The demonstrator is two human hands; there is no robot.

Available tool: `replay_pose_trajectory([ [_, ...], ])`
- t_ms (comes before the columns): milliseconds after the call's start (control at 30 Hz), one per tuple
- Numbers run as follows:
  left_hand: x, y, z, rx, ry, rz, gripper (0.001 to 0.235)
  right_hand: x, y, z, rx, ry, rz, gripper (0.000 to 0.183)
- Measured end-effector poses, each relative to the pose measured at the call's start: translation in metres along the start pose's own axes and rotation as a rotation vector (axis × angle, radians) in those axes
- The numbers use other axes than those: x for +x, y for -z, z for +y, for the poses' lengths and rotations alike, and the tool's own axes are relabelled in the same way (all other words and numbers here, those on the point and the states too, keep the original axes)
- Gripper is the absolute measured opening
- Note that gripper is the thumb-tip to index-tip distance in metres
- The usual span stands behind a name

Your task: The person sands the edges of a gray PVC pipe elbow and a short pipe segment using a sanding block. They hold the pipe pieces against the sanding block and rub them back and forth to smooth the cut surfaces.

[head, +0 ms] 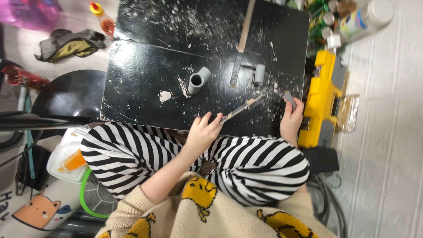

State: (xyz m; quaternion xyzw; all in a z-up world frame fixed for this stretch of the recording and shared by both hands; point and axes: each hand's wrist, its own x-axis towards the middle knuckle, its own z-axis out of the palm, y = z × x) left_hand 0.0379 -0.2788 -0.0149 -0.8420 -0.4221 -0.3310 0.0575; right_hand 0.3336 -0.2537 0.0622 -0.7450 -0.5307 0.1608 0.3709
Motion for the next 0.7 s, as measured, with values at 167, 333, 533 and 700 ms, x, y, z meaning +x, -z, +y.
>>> replay_pose_trajectory([
  [167, 0.013, 0.025, -0.033, -0.135, -0.106, -0.277, 0.064, 0.006, 0.030, 0.003, 0.176, 0.084, -0.137, 0.014],
  [333, 0.004, 0.014, -0.031, -0.033, -0.158, -0.240, 0.048, 0.007, 0.094, -0.038, 0.288, -0.093, -0.374, 0.026],
  [533, 0.013, 0.019, -0.025, 0.048, -0.116, -0.345, 0.041, -0.053, 0.106, -0.114, -0.251, -0.160, -0.295, 0.023],
  [700, 0.000, -0.002, -0.019, 0.093, -0.077, -0.150, 0.048, -0.103, 0.058, -0.069, -0.054, 0.040, -0.164, 0.026],
])
